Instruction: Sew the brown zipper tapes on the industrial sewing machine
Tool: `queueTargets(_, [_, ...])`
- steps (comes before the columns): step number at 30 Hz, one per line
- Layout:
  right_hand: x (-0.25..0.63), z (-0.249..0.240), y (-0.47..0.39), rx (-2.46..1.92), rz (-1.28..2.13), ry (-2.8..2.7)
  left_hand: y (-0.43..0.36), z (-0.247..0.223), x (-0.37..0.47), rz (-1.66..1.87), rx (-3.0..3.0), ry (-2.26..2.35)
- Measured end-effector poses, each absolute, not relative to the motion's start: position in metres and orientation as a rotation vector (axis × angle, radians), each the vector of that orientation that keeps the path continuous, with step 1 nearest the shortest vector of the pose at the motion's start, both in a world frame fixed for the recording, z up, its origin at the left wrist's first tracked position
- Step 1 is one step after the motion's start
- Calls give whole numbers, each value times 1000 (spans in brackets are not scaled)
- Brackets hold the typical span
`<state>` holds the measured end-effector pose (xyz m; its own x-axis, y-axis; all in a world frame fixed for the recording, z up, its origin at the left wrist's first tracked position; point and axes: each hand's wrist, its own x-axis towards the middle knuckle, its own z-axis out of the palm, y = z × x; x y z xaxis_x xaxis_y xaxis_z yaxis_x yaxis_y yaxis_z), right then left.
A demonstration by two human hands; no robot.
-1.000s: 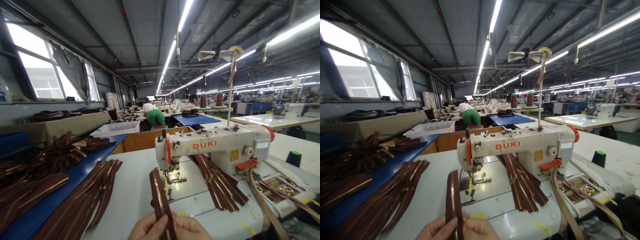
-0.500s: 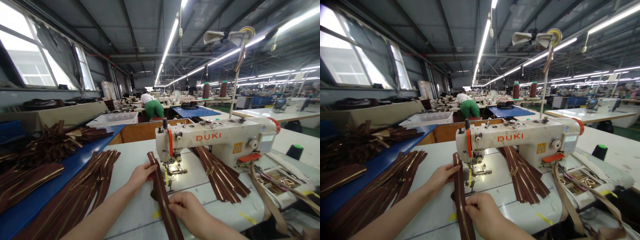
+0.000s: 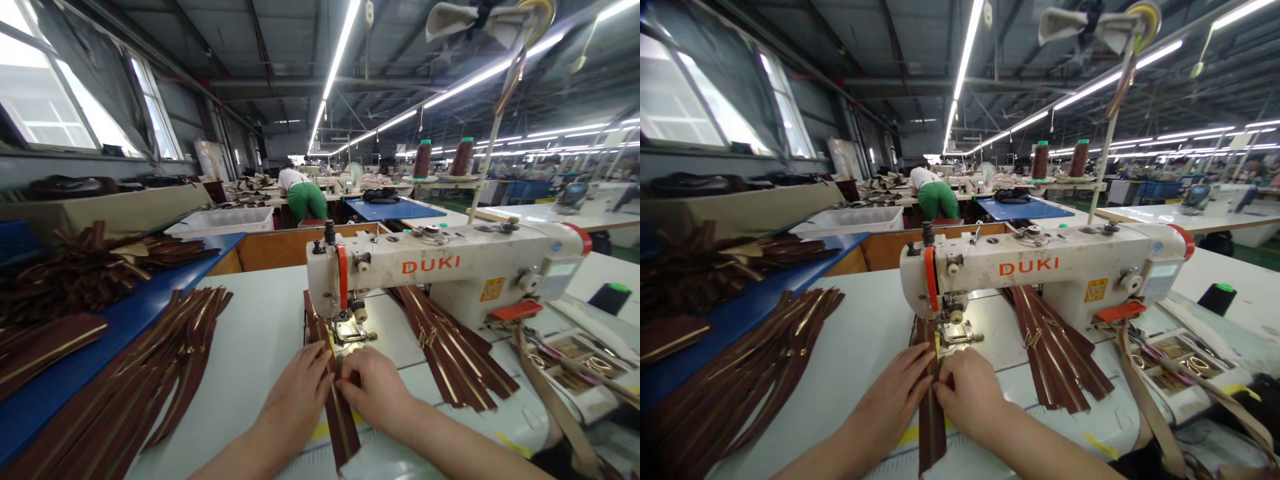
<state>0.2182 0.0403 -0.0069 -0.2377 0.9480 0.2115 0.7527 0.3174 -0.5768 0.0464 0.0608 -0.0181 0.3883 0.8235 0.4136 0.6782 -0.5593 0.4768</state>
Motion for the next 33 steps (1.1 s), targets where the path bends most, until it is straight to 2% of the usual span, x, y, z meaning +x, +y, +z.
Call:
queueTargets(5, [219,-5,39,-1476,457,-2087,53,-26,43,730,2808,1373])
queueTargets(27, [224,-6,34,-1217,342,-2319,49,-21,40,745,2830,1293])
queueTargets(33, [224,-2,36,-1220,161,-2476,50,-18,40,688,2818,1324])
